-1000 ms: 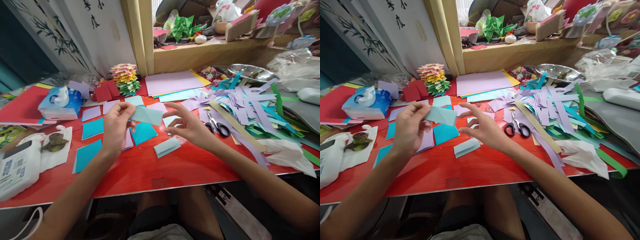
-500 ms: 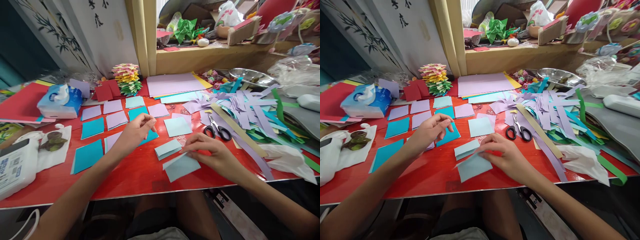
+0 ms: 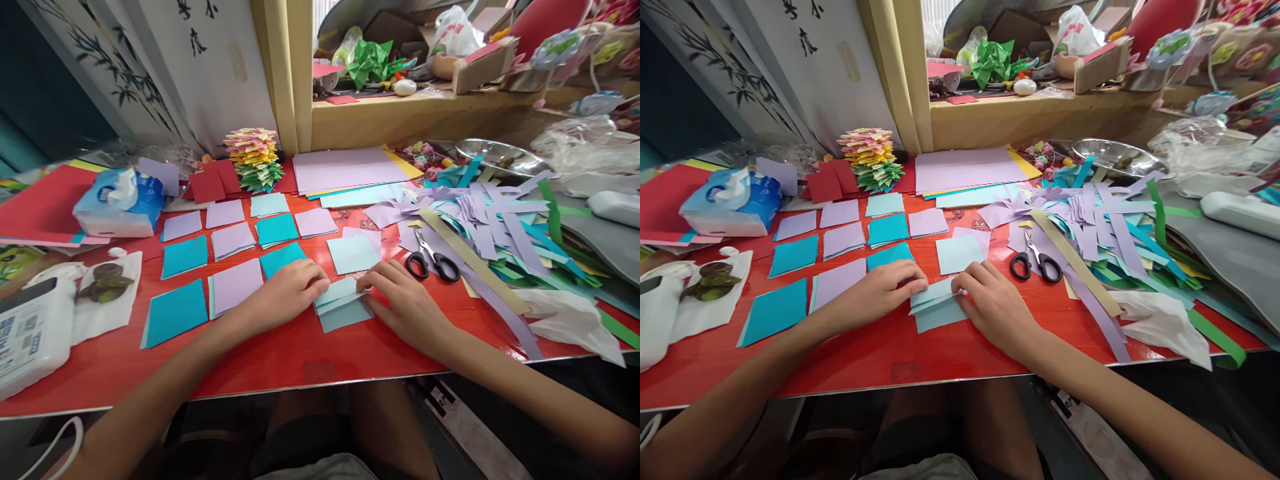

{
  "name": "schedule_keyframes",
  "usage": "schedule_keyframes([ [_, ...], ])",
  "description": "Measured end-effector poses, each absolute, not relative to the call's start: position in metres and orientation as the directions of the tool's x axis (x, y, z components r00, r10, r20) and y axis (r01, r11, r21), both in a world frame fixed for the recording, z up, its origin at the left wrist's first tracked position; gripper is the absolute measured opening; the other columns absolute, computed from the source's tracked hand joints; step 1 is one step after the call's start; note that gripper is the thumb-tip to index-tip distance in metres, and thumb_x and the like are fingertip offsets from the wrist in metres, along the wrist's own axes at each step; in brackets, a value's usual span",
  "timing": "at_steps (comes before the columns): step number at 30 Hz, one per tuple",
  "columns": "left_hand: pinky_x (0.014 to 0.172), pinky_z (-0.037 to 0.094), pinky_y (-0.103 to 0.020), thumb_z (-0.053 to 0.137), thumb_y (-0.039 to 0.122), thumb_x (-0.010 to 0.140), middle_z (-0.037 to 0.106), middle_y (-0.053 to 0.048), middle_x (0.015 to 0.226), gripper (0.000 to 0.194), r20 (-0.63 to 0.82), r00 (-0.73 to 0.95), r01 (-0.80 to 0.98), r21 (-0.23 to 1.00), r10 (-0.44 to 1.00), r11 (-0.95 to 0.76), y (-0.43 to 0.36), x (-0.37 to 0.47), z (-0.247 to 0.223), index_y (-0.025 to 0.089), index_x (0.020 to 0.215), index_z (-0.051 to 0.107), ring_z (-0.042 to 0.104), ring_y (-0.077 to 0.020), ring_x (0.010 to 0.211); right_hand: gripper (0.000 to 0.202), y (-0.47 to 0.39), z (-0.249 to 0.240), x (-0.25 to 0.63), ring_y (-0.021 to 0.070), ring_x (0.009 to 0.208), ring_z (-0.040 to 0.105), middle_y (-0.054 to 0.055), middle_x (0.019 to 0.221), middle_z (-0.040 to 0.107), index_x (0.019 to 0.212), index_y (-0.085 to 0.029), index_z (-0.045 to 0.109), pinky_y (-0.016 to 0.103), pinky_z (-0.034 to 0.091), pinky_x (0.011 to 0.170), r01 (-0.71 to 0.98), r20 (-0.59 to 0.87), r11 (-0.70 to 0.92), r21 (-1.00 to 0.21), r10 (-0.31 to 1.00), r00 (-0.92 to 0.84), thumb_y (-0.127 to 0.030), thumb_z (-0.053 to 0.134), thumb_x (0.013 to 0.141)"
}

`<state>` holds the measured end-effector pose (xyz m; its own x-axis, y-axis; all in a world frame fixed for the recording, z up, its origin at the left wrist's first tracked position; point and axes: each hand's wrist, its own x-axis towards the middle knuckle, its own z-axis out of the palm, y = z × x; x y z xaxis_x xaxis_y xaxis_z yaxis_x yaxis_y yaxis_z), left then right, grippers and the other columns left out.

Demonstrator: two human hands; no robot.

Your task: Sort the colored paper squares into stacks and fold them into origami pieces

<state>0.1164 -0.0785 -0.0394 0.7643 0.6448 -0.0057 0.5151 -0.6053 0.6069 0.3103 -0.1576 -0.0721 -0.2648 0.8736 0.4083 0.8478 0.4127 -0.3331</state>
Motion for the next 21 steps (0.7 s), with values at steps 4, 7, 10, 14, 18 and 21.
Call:
schedule_keyframes([
  [4, 0.072, 0.041, -0.028, 0.04, 0.03, 0.087, 0.058, -0.001, 0.088, 0.02, -0.01, 0.781, 0.509, 0.589, 0.624, -0.628, -0.079, 0.116, -0.04, 0.019, 0.082, 0.056, 0.051, -0.0153, 0.083, 0.01, -0.156, -0.076, 0.304, 0.0188, 0.074, 0.047, 0.006, 0.083, 0.051, 0.081, -0.019, 0.046, 0.03, 0.041, 0.062, 0.897, 0.362, 0.321, -0.302, 0.91, -0.204, -0.009, 0.044, 0.081],
  [7, 0.072, 0.041, -0.028, 0.043, 0.028, 0.086, 0.057, -0.001, 0.087, 0.017, 0.015, 0.791, 0.495, 0.572, 0.612, -0.654, -0.08, 0.116, -0.042, 0.019, 0.081, 0.056, 0.051, -0.015, 0.083, 0.01, -0.159, -0.068, 0.309, 0.0156, 0.07, 0.049, 0.004, 0.084, 0.051, 0.086, -0.019, 0.041, 0.028, 0.043, 0.059, 0.854, 0.229, 0.226, -0.469, 0.965, -0.13, -0.012, 0.046, 0.081],
  [10, 0.074, 0.04, -0.029, 0.039, 0.024, 0.088, 0.058, -0.002, 0.087, 0.019, 0.094, 0.778, 0.503, 0.5, 0.621, -0.705, -0.079, 0.117, -0.046, 0.018, 0.082, 0.055, 0.05, -0.0155, 0.082, 0.021, -0.161, -0.05, 0.326, 0.0142, 0.069, 0.052, 0.004, 0.086, 0.053, 0.095, -0.019, 0.042, 0.026, 0.045, 0.057, 0.805, 0.092, 0.149, -0.574, 0.989, -0.118, -0.026, 0.055, 0.079],
  [14, 0.078, 0.038, -0.033, 0.034, 0.02, 0.089, 0.057, -0.005, 0.087, 0.021, 0.23, 0.738, 0.566, 0.3, 0.634, -0.768, -0.072, 0.117, -0.052, 0.016, 0.084, 0.053, 0.049, -0.0177, 0.083, 0.02, -0.148, -0.033, 0.351, 0.0184, 0.084, 0.059, 0.007, 0.103, 0.058, 0.103, -0.022, 0.053, 0.033, 0.05, 0.069, 0.868, 0.152, 0.214, -0.448, 0.975, -0.162, -0.032, 0.049, 0.085],
  [18, 0.079, 0.037, -0.034, 0.034, 0.018, 0.088, 0.058, -0.005, 0.086, 0.019, 0.303, 0.716, 0.6, 0.193, 0.629, -0.776, -0.068, 0.115, -0.056, 0.016, 0.084, 0.052, 0.048, -0.0185, 0.082, 0.035, -0.119, -0.047, 0.356, 0.0246, 0.121, 0.045, 0.008, 0.134, 0.046, 0.121, -0.024, 0.052, 0.042, 0.044, 0.094, 0.834, 0.214, 0.467, -0.294, 0.882, -0.419, -0.026, 0.05, 0.086],
  [21, 0.077, 0.037, -0.034, 0.035, 0.018, 0.088, 0.058, -0.005, 0.085, 0.018, 0.317, 0.714, 0.611, 0.154, 0.624, -0.777, -0.067, 0.114, -0.056, 0.016, 0.083, 0.053, 0.048, -0.0192, 0.082, 0.039, -0.105, -0.063, 0.353, 0.0257, 0.125, 0.041, 0.009, 0.134, 0.047, 0.123, -0.022, 0.052, 0.046, 0.041, 0.098, 0.808, 0.212, 0.542, -0.233, 0.839, -0.501, -0.028, 0.053, 0.085],
])
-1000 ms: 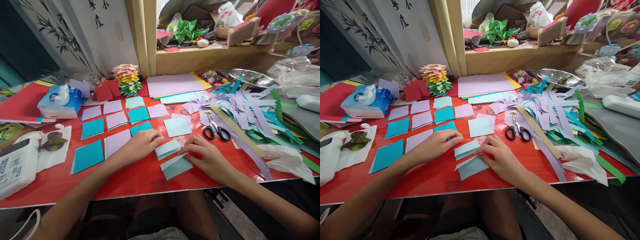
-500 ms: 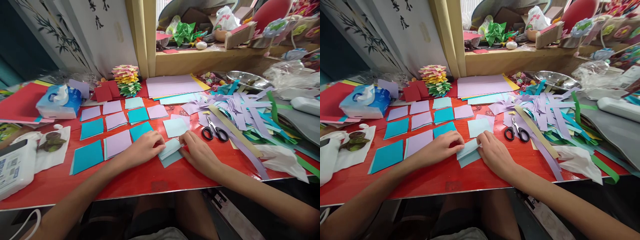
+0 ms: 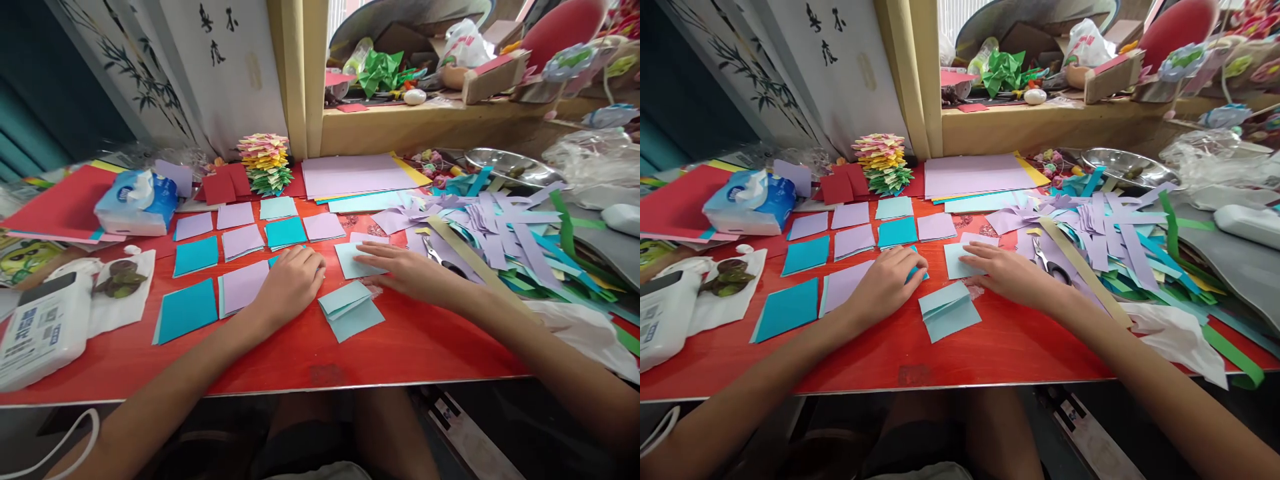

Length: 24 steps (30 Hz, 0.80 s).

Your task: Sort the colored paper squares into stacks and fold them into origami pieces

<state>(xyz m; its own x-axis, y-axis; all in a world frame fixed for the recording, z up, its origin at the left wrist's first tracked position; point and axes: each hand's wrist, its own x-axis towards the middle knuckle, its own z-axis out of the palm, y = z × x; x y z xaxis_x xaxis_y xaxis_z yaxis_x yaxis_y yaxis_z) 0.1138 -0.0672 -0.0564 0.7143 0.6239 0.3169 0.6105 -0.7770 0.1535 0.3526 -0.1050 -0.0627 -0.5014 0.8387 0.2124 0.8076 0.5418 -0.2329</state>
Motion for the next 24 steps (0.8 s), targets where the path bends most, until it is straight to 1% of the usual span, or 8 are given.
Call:
schedule_keyframes([
  [4, 0.077, 0.036, -0.034, 0.033, 0.019, 0.089, 0.058, -0.006, 0.084, 0.021, 0.312, 0.711, 0.633, 0.104, 0.63, -0.767, -0.067, 0.113, -0.056, 0.016, 0.082, 0.053, 0.048, -0.02, 0.083, 0.034, -0.102, -0.07, 0.353, 0.0225, 0.11, 0.056, 0.007, 0.122, 0.058, 0.121, -0.021, 0.055, 0.041, 0.048, 0.092, 0.788, 0.246, 0.584, -0.195, 0.807, -0.537, -0.018, 0.046, 0.088],
  [8, 0.078, 0.036, -0.034, 0.033, 0.019, 0.089, 0.059, -0.006, 0.084, 0.022, 0.299, 0.723, 0.625, 0.1, 0.623, -0.774, -0.067, 0.113, -0.056, 0.016, 0.082, 0.054, 0.048, -0.0194, 0.082, 0.035, -0.104, -0.068, 0.355, 0.0222, 0.11, 0.056, 0.008, 0.121, 0.059, 0.121, -0.018, 0.055, 0.041, 0.049, 0.091, 0.771, 0.254, 0.619, -0.148, 0.777, -0.576, -0.014, 0.041, 0.088],
  [11, 0.078, 0.036, -0.034, 0.034, 0.019, 0.089, 0.059, -0.005, 0.084, 0.021, 0.296, 0.724, 0.623, 0.109, 0.623, -0.775, -0.065, 0.113, -0.057, 0.016, 0.082, 0.053, 0.049, -0.019, 0.082, 0.036, -0.104, -0.066, 0.354, 0.0199, 0.108, 0.058, 0.006, 0.119, 0.06, 0.12, -0.019, 0.055, 0.037, 0.05, 0.088, 0.778, 0.26, 0.613, -0.137, 0.78, -0.569, -0.013, 0.037, 0.089],
  [13, 0.08, 0.036, -0.034, 0.035, 0.019, 0.088, 0.059, -0.004, 0.084, 0.02, 0.29, 0.727, 0.618, 0.118, 0.623, -0.777, -0.064, 0.112, -0.059, 0.016, 0.081, 0.054, 0.049, -0.0189, 0.082, 0.034, -0.104, -0.066, 0.353, 0.0192, 0.103, 0.061, 0.005, 0.115, 0.063, 0.115, -0.02, 0.058, 0.035, 0.052, 0.083, 0.793, 0.263, 0.593, -0.14, 0.794, -0.548, -0.014, 0.036, 0.089],
  [16, 0.082, 0.036, -0.035, 0.035, 0.019, 0.089, 0.059, -0.004, 0.084, 0.02, 0.287, 0.728, 0.608, 0.147, 0.622, -0.78, -0.064, 0.112, -0.059, 0.016, 0.082, 0.054, 0.049, -0.0188, 0.083, 0.028, -0.103, -0.067, 0.352, 0.0187, 0.088, 0.066, 0.005, 0.099, 0.069, 0.103, -0.02, 0.062, 0.031, 0.052, 0.072, 0.836, 0.296, 0.532, -0.137, 0.827, -0.478, -0.017, 0.039, 0.088],
  [18, 0.083, 0.037, -0.035, 0.035, 0.019, 0.089, 0.058, -0.005, 0.087, 0.019, 0.307, 0.712, 0.606, 0.184, 0.631, -0.774, -0.064, 0.112, -0.058, 0.016, 0.085, 0.053, 0.049, -0.019, 0.085, 0.024, -0.103, -0.065, 0.351, 0.0187, 0.08, 0.066, 0.006, 0.089, 0.07, 0.097, -0.02, 0.063, 0.031, 0.051, 0.068, 0.869, 0.361, 0.474, -0.141, 0.842, -0.4, -0.019, 0.04, 0.088],
  [21, 0.087, 0.037, -0.036, 0.038, 0.021, 0.088, 0.056, -0.008, 0.101, 0.017, 0.389, 0.636, 0.609, 0.278, 0.667, -0.743, -0.065, 0.113, -0.055, 0.016, 0.098, 0.051, 0.048, -0.0199, 0.096, 0.022, -0.101, -0.052, 0.345, 0.0202, 0.078, 0.065, 0.007, 0.085, 0.07, 0.092, -0.02, 0.062, 0.033, 0.048, 0.066, 0.899, 0.487, 0.389, -0.2, 0.836, -0.253, -0.023, 0.041, 0.088],
  [24, 0.091, 0.038, -0.036, 0.046, 0.027, 0.086, 0.05, -0.009, 0.116, 0.029, 0.467, 0.48, 0.579, 0.466, 0.742, -0.668, -0.064, 0.113, -0.049, 0.018, 0.113, 0.043, 0.046, -0.02, 0.106, 0.019, -0.098, -0.031, 0.331, 0.0197, 0.074, 0.064, 0.006, 0.081, 0.068, 0.091, -0.022, 0.062, 0.033, 0.046, 0.064, 0.871, 0.573, 0.321, -0.371, 0.817, -0.058, -0.027, 0.044, 0.086],
])
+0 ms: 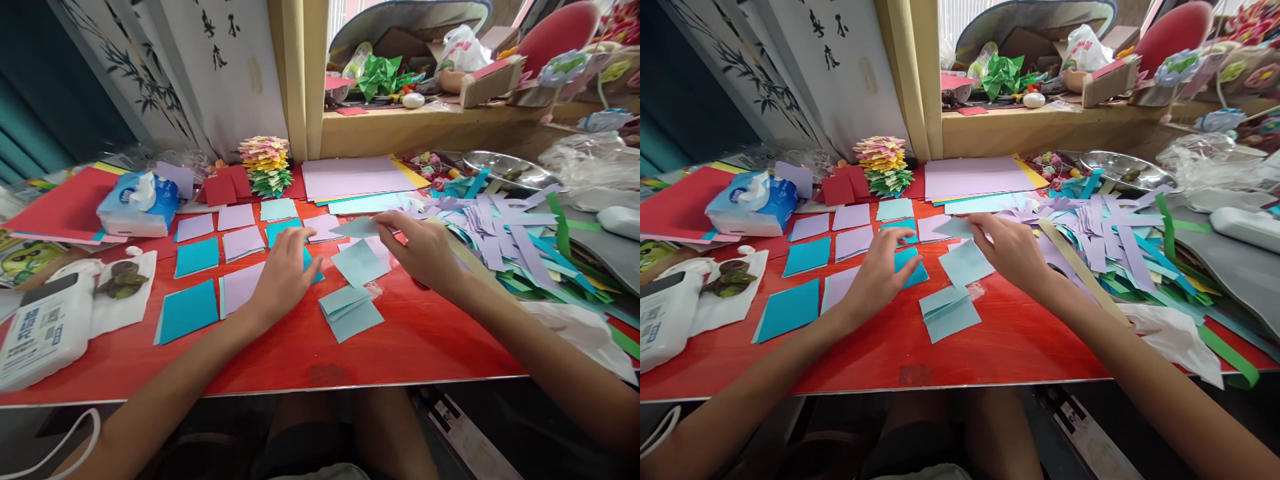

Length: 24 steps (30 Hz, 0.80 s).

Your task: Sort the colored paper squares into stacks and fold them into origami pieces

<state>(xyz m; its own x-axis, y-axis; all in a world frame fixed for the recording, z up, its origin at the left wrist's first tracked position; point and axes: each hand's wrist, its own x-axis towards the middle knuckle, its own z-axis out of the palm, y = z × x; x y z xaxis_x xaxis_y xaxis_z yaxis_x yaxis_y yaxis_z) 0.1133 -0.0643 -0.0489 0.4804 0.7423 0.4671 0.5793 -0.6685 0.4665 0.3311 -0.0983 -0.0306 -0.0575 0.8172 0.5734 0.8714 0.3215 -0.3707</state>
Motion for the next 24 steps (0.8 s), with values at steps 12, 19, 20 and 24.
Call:
schedule_keyframes([
  [12, 0.063, 0.045, -0.024, 0.056, 0.034, 0.078, 0.055, -0.001, 0.079, 0.016, 0.306, 0.226, 0.163, 0.924, 0.925, -0.345, -0.055, 0.103, -0.033, 0.018, 0.081, 0.053, 0.052, -0.0118, 0.071, 0.019, -0.076, -0.035, 0.293, 0.0132, 0.07, 0.059, 0.002, 0.075, 0.062, 0.084, -0.017, 0.056, 0.03, 0.049, 0.065, 0.119, 0.187, 0.187, -0.975, 0.982, -0.01, -0.036, 0.055, 0.08],
  [19, 0.062, 0.046, -0.025, 0.056, 0.036, 0.078, 0.054, 0.001, 0.072, 0.018, 0.261, 0.275, 0.189, 0.929, 0.925, -0.318, -0.056, 0.107, -0.036, 0.018, 0.078, 0.054, 0.052, -0.0109, 0.064, 0.022, -0.08, -0.043, 0.292, 0.0135, 0.072, 0.062, 0.005, 0.083, 0.065, 0.086, -0.016, 0.06, 0.03, 0.054, 0.067, -0.053, 0.105, 0.101, -0.993, 0.991, -0.079, -0.036, 0.06, 0.077],
  [20, 0.062, 0.046, -0.025, 0.055, 0.035, 0.078, 0.055, 0.0, 0.073, 0.017, 0.281, 0.256, 0.184, 0.925, 0.925, -0.332, -0.057, 0.107, -0.036, 0.018, 0.082, 0.056, 0.053, -0.0112, 0.065, 0.022, -0.081, -0.043, 0.291, 0.014, 0.074, 0.063, 0.005, 0.085, 0.066, 0.087, -0.016, 0.061, 0.031, 0.055, 0.069, -0.079, 0.088, 0.079, -0.994, 0.99, -0.108, -0.036, 0.06, 0.077],
  [24, 0.069, 0.048, -0.026, 0.05, 0.031, 0.083, 0.06, -0.001, 0.085, 0.02, 0.453, 0.22, 0.348, 0.791, 0.864, -0.504, -0.06, 0.105, -0.036, 0.023, 0.098, 0.061, 0.056, -0.0135, 0.077, 0.019, -0.083, -0.045, 0.291, 0.0147, 0.076, 0.065, 0.005, 0.084, 0.067, 0.087, -0.016, 0.062, 0.032, 0.057, 0.073, -0.167, 0.022, -0.003, -0.986, 0.989, -0.148, -0.034, 0.057, 0.08],
])
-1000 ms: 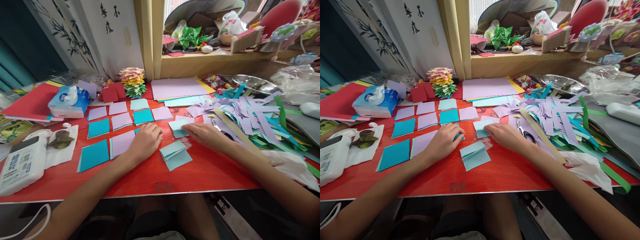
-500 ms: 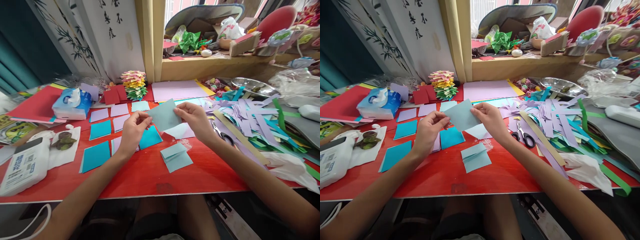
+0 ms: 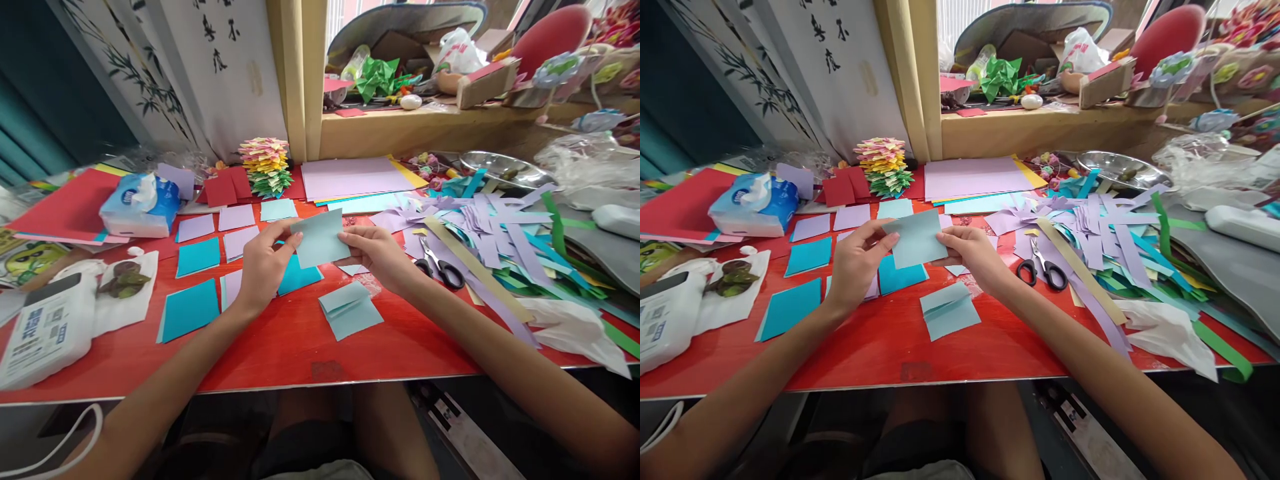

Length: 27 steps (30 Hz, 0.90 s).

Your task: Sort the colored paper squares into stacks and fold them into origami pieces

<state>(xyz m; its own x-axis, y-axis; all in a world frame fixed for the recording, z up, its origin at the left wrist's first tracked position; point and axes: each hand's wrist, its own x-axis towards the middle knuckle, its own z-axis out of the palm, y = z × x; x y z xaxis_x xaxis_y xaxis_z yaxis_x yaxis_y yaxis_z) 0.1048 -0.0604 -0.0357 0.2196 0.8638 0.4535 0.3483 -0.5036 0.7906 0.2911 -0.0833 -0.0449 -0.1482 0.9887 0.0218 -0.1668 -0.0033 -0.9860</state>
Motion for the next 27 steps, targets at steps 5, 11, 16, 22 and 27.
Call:
schedule_keyframes([
  [5, 0.075, 0.047, -0.026, 0.042, 0.016, 0.087, 0.059, -0.002, 0.11, 0.029, 0.637, 0.491, 0.411, 0.433, 0.595, -0.802, -0.061, 0.098, -0.037, 0.028, 0.101, 0.064, 0.056, -0.014, 0.095, 0.018, -0.086, -0.044, 0.293, 0.0175, 0.075, 0.067, 0.008, 0.084, 0.069, 0.085, -0.015, 0.06, 0.035, 0.058, 0.074, -0.232, -0.078, -0.119, -0.965, 0.981, -0.177, -0.03, 0.05, 0.085],
  [11, 0.074, 0.048, -0.026, 0.043, 0.013, 0.086, 0.058, -0.005, 0.113, 0.032, 0.616, 0.595, 0.398, 0.333, 0.517, -0.855, -0.055, 0.097, -0.042, 0.026, 0.105, 0.064, 0.057, -0.0138, 0.095, 0.028, -0.089, -0.035, 0.299, 0.0188, 0.09, 0.066, 0.01, 0.095, 0.069, 0.093, -0.017, 0.062, 0.034, 0.052, 0.089, -0.275, -0.09, -0.136, -0.952, 0.981, -0.173, -0.04, 0.047, 0.087],
  [16, 0.08, 0.048, -0.031, 0.04, 0.013, 0.083, 0.058, -0.007, 0.114, 0.033, 0.58, 0.619, 0.36, 0.39, 0.53, -0.848, -0.06, 0.099, -0.039, 0.022, 0.103, 0.065, 0.056, -0.0169, 0.1, 0.02, -0.092, -0.036, 0.298, 0.0176, 0.088, 0.066, 0.008, 0.094, 0.07, 0.092, -0.014, 0.066, 0.035, 0.05, 0.092, -0.259, 0.025, -0.012, -0.966, 0.99, -0.137, -0.028, 0.056, 0.083],
  [22, 0.076, 0.05, -0.026, 0.048, 0.031, 0.085, 0.065, -0.003, 0.102, 0.03, 0.46, 0.51, 0.356, 0.656, 0.727, -0.665, -0.066, 0.106, -0.035, 0.024, 0.111, 0.061, 0.06, -0.0156, 0.092, 0.022, -0.097, -0.036, 0.288, 0.0159, 0.081, 0.067, 0.005, 0.086, 0.07, 0.096, -0.015, 0.066, 0.034, 0.053, 0.084, -0.116, 0.059, 0.045, -0.992, 0.991, -0.117, -0.027, 0.058, 0.081],
  [27, 0.068, 0.05, -0.023, 0.054, 0.037, 0.082, 0.066, -0.003, 0.099, 0.033, 0.379, 0.451, 0.348, 0.759, 0.808, -0.551, -0.065, 0.109, -0.039, 0.026, 0.112, 0.06, 0.061, -0.0148, 0.085, 0.024, -0.099, -0.037, 0.286, 0.0166, 0.085, 0.067, 0.005, 0.091, 0.07, 0.101, -0.016, 0.065, 0.035, 0.053, 0.084, -0.153, 0.043, 0.011, -0.988, 0.976, -0.213, -0.029, 0.054, 0.084],
])
